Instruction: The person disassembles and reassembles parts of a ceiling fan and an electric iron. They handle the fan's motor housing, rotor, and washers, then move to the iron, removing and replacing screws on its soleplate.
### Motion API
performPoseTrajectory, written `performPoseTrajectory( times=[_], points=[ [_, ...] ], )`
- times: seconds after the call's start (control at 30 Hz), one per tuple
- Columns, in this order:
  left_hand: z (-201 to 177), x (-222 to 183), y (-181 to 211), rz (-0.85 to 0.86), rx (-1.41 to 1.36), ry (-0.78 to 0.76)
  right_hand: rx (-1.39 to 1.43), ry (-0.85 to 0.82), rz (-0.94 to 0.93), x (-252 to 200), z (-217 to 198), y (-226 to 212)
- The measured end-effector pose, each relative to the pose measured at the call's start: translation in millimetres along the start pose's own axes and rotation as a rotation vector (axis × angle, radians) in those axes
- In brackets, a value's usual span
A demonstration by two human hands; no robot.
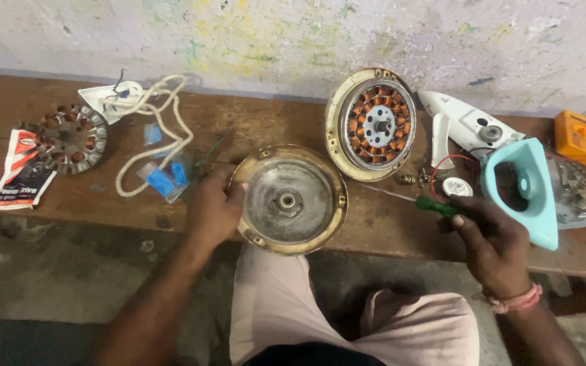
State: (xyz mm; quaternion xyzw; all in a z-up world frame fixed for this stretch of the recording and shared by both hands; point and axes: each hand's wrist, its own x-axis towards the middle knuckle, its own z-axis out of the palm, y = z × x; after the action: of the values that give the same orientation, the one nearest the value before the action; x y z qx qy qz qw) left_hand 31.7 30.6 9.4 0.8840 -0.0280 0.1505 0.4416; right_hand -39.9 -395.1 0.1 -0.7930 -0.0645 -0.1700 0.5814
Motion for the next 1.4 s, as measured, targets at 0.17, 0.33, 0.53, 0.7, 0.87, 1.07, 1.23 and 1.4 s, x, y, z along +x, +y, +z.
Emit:
performPoseTrajectory(
  times=[0.17,0.33,0.53,0.7,0.87,1.07,1.23,1.4],
  points=[
    [-15.7,-3.2,9.5,0.287,0.218,0.021,0.198,0.069,0.179,0.7,-6.2,38.2],
    [-22.1,-23.9,31.7,0.730,0.200,-0.090,0.376,0.063,0.248,1.2,-12.5,47.2],
    [1.5,-47.5,32.9,0.915,0.380,-0.283,0.521,0.033,0.265,3.0,-12.9,47.9],
    [9.0,-48.1,15.8,0.955,0.410,-0.240,0.516,0.011,0.232,1.0,-15.4,52.8],
    [-6.7,-41.3,11.3,0.617,0.306,0.040,0.474,0.043,0.281,2.3,-15.0,53.3],
    [-25.5,22.3,20.0,-0.192,-0.935,0.350,0.496,0.084,0.370,-0.5,-14.5,39.1],
    [-5.5,60.3,-6.0,-0.404,-1.327,0.349,0.532,0.080,0.351,0.0,-13.1,39.3],
    [28.6,67.7,-42.6,-0.374,-1.481,0.289,0.556,0.055,0.279,2.0,-14.1,47.7]
  ],
)
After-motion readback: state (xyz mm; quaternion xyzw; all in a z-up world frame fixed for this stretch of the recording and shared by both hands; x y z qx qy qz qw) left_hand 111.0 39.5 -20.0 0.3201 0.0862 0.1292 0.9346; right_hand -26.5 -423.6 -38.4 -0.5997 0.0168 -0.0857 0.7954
